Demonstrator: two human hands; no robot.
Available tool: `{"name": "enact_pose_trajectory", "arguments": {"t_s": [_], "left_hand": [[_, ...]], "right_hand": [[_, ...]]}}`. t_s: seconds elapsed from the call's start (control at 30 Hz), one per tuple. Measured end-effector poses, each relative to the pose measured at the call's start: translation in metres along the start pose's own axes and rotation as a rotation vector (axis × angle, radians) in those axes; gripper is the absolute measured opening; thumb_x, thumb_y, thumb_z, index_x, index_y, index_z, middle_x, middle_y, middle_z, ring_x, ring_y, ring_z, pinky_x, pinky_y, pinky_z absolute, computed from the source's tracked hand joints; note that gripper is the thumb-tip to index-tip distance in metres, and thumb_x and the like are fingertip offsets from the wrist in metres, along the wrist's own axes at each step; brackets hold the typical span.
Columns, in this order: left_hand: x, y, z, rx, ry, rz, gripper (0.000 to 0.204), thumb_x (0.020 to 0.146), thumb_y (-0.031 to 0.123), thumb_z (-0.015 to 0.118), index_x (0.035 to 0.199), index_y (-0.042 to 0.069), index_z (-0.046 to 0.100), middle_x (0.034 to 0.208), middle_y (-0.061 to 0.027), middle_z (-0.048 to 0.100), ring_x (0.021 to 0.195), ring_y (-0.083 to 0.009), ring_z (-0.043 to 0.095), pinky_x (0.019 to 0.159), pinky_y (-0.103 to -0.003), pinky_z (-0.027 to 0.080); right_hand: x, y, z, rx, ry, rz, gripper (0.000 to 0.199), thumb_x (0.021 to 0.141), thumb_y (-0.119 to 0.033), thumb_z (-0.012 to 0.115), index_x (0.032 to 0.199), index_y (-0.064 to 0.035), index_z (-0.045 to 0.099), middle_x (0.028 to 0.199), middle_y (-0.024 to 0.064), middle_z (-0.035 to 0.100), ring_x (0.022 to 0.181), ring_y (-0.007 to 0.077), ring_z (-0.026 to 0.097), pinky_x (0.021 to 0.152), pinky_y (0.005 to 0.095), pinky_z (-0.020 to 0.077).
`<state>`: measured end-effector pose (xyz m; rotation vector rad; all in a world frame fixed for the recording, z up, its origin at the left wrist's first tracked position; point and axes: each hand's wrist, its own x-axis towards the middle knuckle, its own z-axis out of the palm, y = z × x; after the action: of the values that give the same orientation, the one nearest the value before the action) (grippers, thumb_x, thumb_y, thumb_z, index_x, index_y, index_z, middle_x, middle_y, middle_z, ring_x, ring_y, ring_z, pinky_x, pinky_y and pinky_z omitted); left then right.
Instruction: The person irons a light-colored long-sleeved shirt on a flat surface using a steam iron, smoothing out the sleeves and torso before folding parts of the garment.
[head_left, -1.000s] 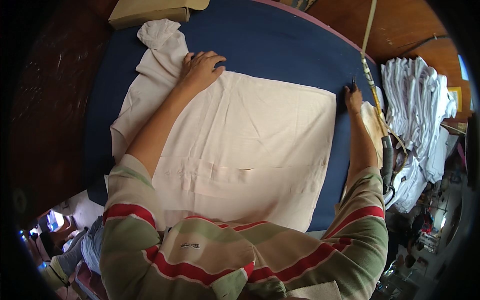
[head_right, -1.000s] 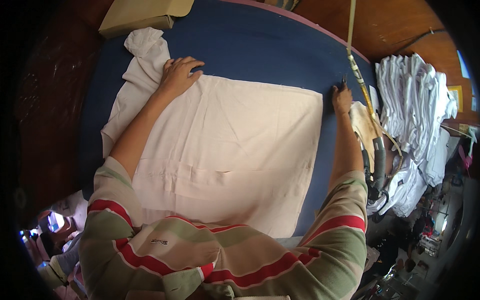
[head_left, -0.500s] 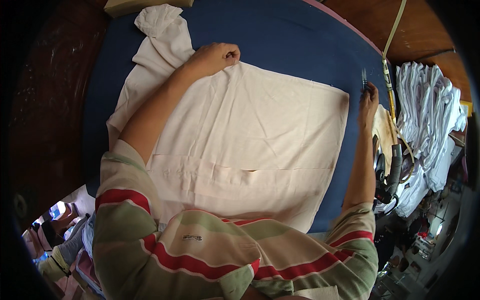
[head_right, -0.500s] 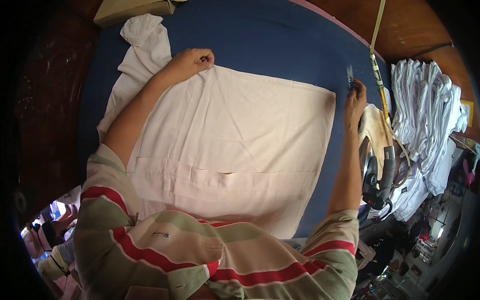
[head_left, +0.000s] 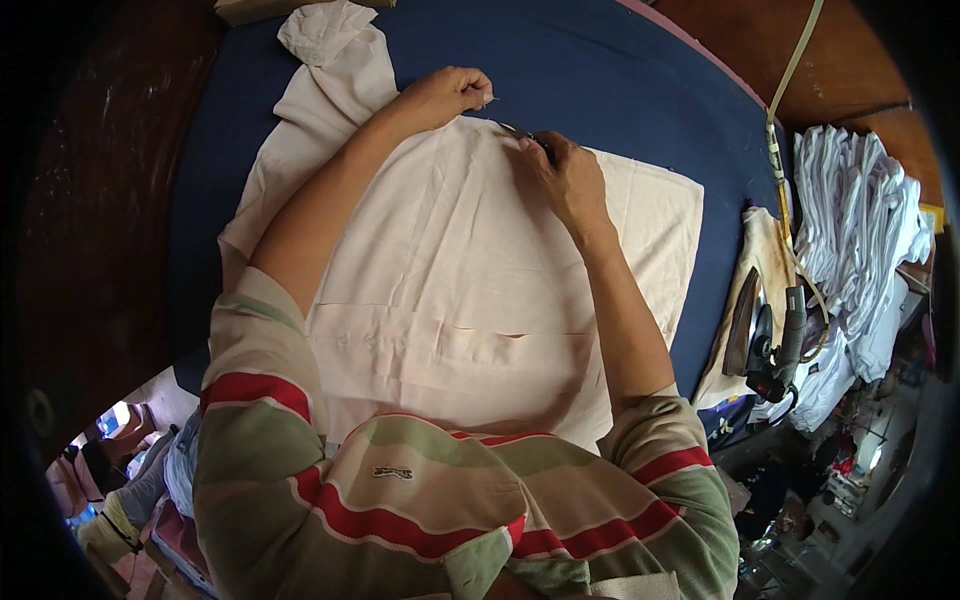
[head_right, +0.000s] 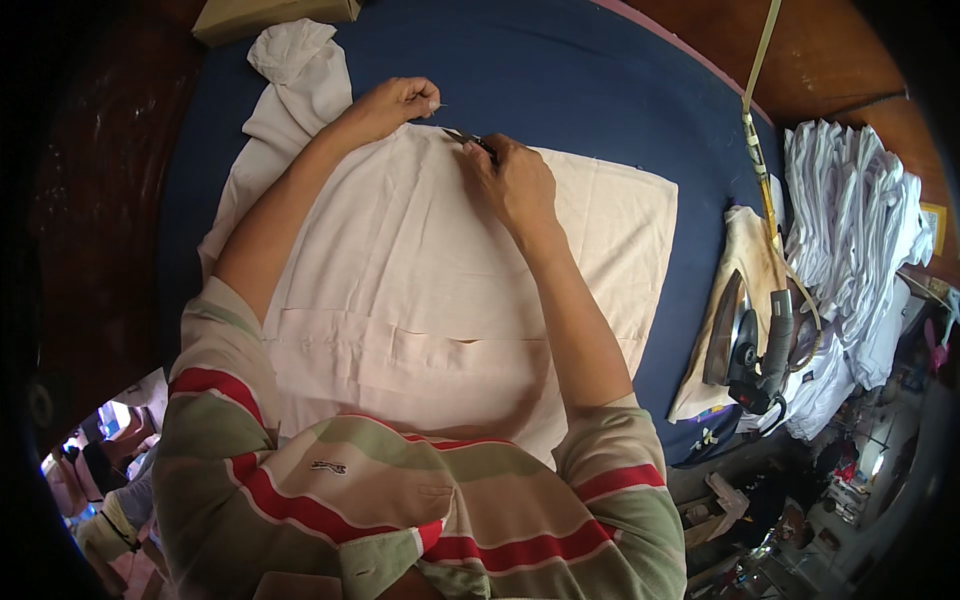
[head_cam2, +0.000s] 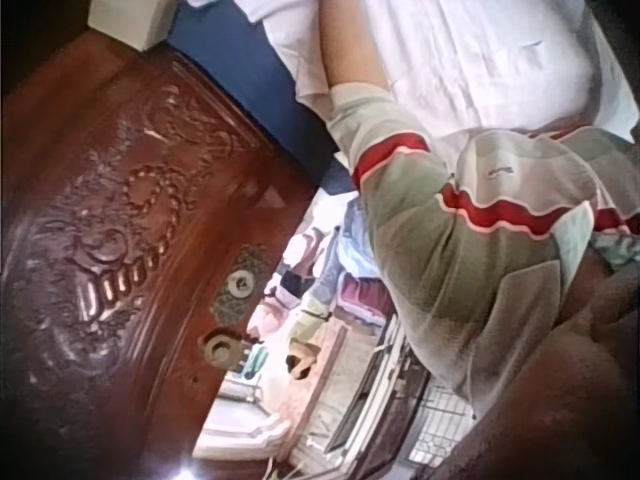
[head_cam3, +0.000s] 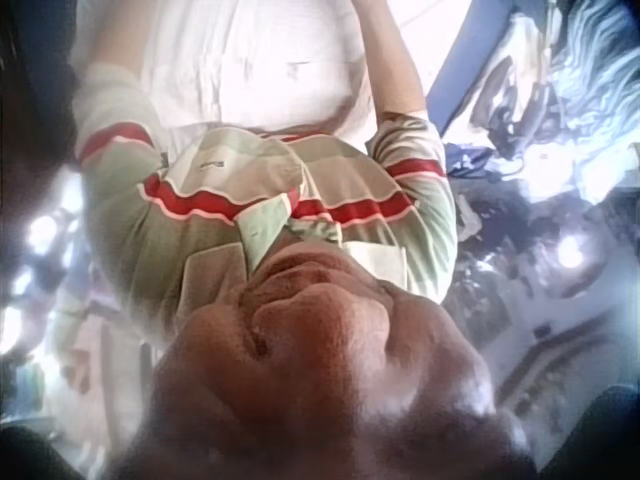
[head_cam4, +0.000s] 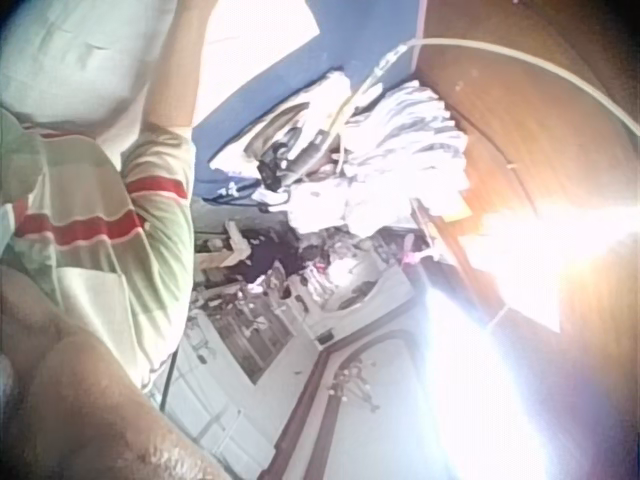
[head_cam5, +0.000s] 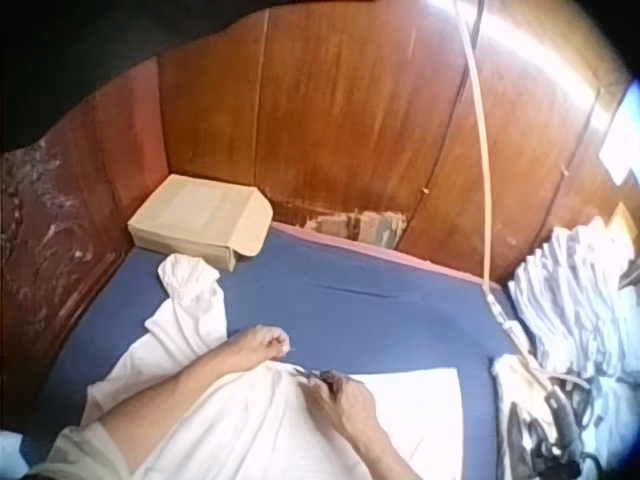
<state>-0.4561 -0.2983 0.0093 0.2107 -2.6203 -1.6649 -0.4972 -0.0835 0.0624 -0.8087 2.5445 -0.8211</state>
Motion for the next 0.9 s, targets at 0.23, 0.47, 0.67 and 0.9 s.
{"name": "enact_pose_trajectory", "arguments": {"t_s": [0.23,0.47,0.67,0.9], "left_hand": [[-0.009,0.016,0.003,0.146,0.004,-0.045,0.020,0.086,0.022,0.058,0.087,0.002,0.062,0.065,0.0012,0.054,0.060,-0.0051,0.045,0.054,-0.023,0.037],[-0.020,0.027,0.007,0.257,0.023,0.004,0.021,0.084,0.024,0.061,0.085,0.004,0.063,0.063,0.0012,0.056,0.058,-0.0071,0.048,0.057,-0.024,0.040],[-0.016,0.020,0.009,0.289,0.090,0.031,0.022,0.085,0.025,0.061,0.087,0.004,0.062,0.068,-0.0009,0.059,0.061,-0.0084,0.051,0.059,-0.026,0.041],[-0.004,0.011,0.004,0.169,0.054,-0.060,0.024,0.089,0.026,0.057,0.090,0.002,0.060,0.067,0.0011,0.056,0.063,-0.0077,0.050,0.060,-0.025,0.040]], "right_hand": [[0.012,0.024,0.018,0.171,0.142,0.029,0.043,0.089,-0.041,0.051,0.098,-0.0017,0.064,0.071,0.0120,0.063,0.067,0.0252,0.061,0.064,0.0351,0.0457],[0.012,0.023,0.016,0.215,0.103,0.071,0.046,0.089,-0.044,0.050,0.098,-0.0011,0.063,0.070,0.0117,0.063,0.068,0.0245,0.060,0.064,0.0342,0.0452],[0.011,0.016,0.010,0.209,0.053,0.124,0.045,0.088,-0.045,0.051,0.098,-0.0032,0.063,0.072,0.0113,0.063,0.069,0.0245,0.060,0.065,0.0340,0.0454],[0.008,0.019,0.014,0.150,0.085,0.017,0.041,0.088,-0.042,0.052,0.099,-0.0038,0.064,0.074,0.0119,0.064,0.069,0.0256,0.061,0.065,0.0348,0.0462]]}}
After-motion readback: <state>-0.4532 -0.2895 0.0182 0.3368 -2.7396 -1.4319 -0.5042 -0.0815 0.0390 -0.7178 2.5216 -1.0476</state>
